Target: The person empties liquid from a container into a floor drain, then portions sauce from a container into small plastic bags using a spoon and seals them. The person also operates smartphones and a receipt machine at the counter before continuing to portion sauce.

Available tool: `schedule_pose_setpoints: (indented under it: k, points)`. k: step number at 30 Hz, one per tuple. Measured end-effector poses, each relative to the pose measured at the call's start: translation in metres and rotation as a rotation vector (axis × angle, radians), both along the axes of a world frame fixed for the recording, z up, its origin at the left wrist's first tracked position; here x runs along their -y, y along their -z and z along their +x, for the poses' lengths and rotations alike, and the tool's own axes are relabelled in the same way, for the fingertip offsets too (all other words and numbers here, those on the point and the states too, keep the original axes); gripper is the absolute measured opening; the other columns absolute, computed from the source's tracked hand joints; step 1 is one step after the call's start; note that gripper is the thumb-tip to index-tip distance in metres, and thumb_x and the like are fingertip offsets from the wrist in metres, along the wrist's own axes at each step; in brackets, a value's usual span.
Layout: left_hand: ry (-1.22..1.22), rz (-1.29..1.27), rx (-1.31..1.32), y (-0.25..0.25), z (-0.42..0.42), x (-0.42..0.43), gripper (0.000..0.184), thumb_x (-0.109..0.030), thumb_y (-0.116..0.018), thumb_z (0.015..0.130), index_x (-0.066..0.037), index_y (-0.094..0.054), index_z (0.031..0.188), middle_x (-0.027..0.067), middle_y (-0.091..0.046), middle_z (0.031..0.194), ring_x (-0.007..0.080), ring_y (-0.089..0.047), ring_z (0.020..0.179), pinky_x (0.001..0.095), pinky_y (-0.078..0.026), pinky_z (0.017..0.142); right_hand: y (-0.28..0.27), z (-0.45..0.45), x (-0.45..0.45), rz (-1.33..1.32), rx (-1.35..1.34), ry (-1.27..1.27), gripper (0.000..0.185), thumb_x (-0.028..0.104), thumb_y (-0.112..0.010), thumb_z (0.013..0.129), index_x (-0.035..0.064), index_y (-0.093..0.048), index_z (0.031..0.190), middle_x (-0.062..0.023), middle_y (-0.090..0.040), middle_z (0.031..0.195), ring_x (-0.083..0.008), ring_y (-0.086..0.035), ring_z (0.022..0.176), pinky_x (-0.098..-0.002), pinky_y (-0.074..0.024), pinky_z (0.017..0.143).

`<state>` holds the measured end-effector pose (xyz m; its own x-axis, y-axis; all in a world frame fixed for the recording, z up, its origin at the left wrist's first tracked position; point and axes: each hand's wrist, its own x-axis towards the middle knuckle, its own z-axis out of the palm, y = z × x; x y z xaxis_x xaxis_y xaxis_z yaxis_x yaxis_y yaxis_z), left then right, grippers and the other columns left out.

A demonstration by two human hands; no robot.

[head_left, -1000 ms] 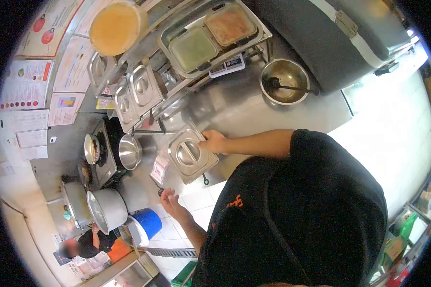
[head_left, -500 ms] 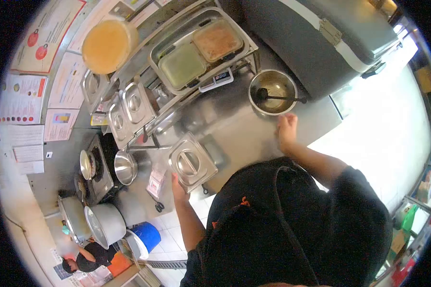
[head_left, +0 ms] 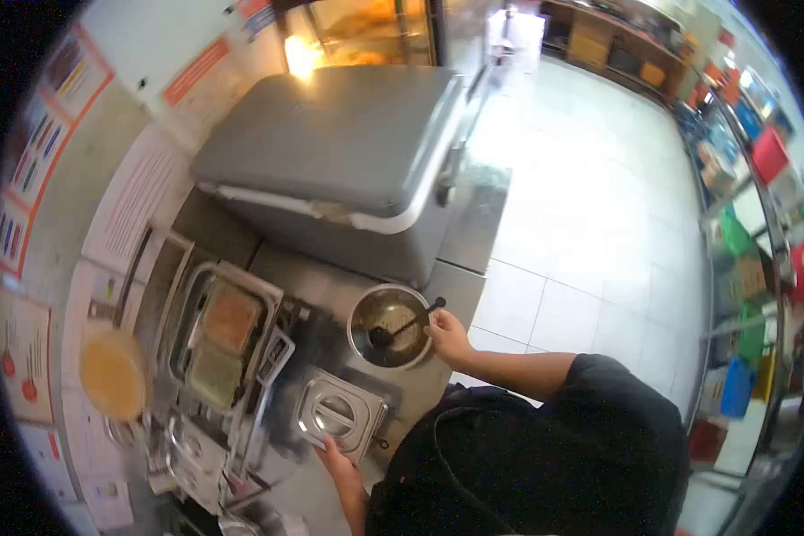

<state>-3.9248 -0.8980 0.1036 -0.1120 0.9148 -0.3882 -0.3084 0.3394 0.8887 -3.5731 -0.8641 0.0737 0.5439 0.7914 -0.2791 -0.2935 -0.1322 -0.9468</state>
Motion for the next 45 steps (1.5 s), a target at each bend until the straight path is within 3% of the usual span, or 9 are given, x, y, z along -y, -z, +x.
schedule_pose_setpoints:
  k: [8, 11, 14, 17, 24, 31, 36, 39, 45]
  points:
    - [-0.014, -0.152, -0.146, -0.021, 0.015, -0.003, 0.074, -0.033, -0.059, 0.096, 0.002, -0.022, 0.15, 0.0169, -0.035, 0.15, 0.029, -0.04, 0.133, 0.0396, -0.035, 0.11, -0.093, 0.039, 0.131, -0.004, 0.055, -0.049, 0.002, 0.009, -0.051, 0.09, 0.0097, -0.051, 0.092, -0.0035, -0.055, 0.085, -0.0148, -0.056, 0.076, -0.0333, -0.0498, 0.07]
    - [0.152, -0.029, -0.09, -0.006, 0.0, 0.0, 0.075, -0.036, -0.056, 0.098, -0.001, -0.017, 0.152, 0.0137, -0.031, 0.153, 0.0266, -0.039, 0.135, 0.0371, -0.034, 0.111, -0.113, 0.05, 0.152, 0.033, -0.033, -0.111, 0.01, 0.014, -0.054, 0.089, 0.0068, -0.055, 0.096, -0.0016, -0.056, 0.084, -0.0121, -0.054, 0.072, -0.0253, -0.0472, 0.064]
    - [0.127, -0.194, -0.055, -0.052, 0.017, -0.001, 0.073, -0.038, -0.054, 0.099, -0.003, -0.019, 0.152, 0.0121, -0.031, 0.153, 0.0246, -0.038, 0.136, 0.0342, -0.028, 0.114, -0.157, 0.04, 0.133, 0.201, -0.323, -0.241, 0.024, 0.007, -0.051, 0.085, 0.0012, -0.055, 0.108, -0.0072, -0.063, 0.098, -0.017, -0.061, 0.09, -0.0315, -0.0492, 0.083]
    - [0.347, -0.025, -0.235, -0.049, -0.012, -0.005, 0.071, -0.042, -0.053, 0.099, -0.002, -0.024, 0.15, 0.013, -0.033, 0.151, 0.0255, -0.039, 0.134, 0.0358, -0.026, 0.113, -0.179, 0.007, 0.107, 0.209, -0.384, -0.3, 0.015, 0.005, -0.054, 0.087, 0.0016, -0.053, 0.102, -0.0098, -0.063, 0.096, -0.0171, -0.063, 0.087, -0.031, -0.0521, 0.077]
    - [0.13, 0.222, -0.237, -0.155, -0.046, 0.04, 0.101, -0.075, -0.058, 0.08, -0.003, -0.032, 0.145, 0.0122, -0.039, 0.147, 0.0244, -0.04, 0.131, 0.0403, -0.027, 0.111, -0.233, -0.074, 0.066, 0.307, -0.541, -0.663, 0.024, 0.005, -0.056, 0.087, -0.0021, -0.051, 0.109, -0.0126, -0.062, 0.103, -0.0184, -0.062, 0.091, -0.0326, -0.0511, 0.083]
    - [0.008, 0.427, 0.226, -0.219, -0.095, 0.116, 0.126, -0.068, -0.081, 0.06, -0.005, -0.02, 0.15, 0.0111, -0.031, 0.152, 0.0257, -0.032, 0.14, 0.0444, -0.029, 0.115, -0.236, -0.187, 0.057, 0.153, -0.428, -0.995, 0.019, 0.008, -0.056, 0.092, 0.002, -0.052, 0.11, -0.0094, -0.061, 0.102, -0.0156, -0.06, 0.093, -0.0298, -0.0494, 0.085]
    - [-0.427, 0.209, 0.365, -0.147, -0.143, 0.162, 0.065, -0.017, -0.062, 0.092, -0.004, -0.027, 0.146, 0.0163, -0.046, 0.135, 0.0261, -0.046, 0.128, 0.0415, -0.042, 0.104, -0.204, -0.253, 0.063, -0.032, -0.126, -1.368, 0.025, 0.014, -0.053, 0.099, 0.003, -0.051, 0.121, -0.0088, -0.055, 0.123, -0.0165, -0.055, 0.113, -0.0327, -0.0471, 0.094]
    - [-0.672, 0.081, 0.695, -0.115, -0.187, 0.19, 0.053, -0.01, -0.054, 0.095, -0.008, -0.031, 0.142, 0.0161, -0.049, 0.131, 0.0261, -0.051, 0.122, 0.042, -0.046, 0.1, -0.189, -0.278, 0.065, -0.014, -0.075, -1.476, 0.028, 0.013, -0.052, 0.1, 0.005, -0.051, 0.127, -0.009, -0.046, 0.139, -0.0199, -0.051, 0.123, -0.0345, -0.0456, 0.098]
    - [-1.017, 0.156, 0.155, -0.079, -0.268, 0.199, 0.04, -0.013, -0.054, 0.097, -0.009, -0.035, 0.133, 0.0137, -0.05, 0.128, 0.0252, -0.052, 0.12, 0.0417, -0.044, 0.102, -0.17, -0.295, 0.069, -0.152, 0.037, -1.415, 0.028, 0.01, -0.057, 0.097, 0.0043, -0.053, 0.123, -0.0066, -0.055, 0.126, -0.0188, -0.058, 0.113, -0.0326, -0.0489, 0.093]
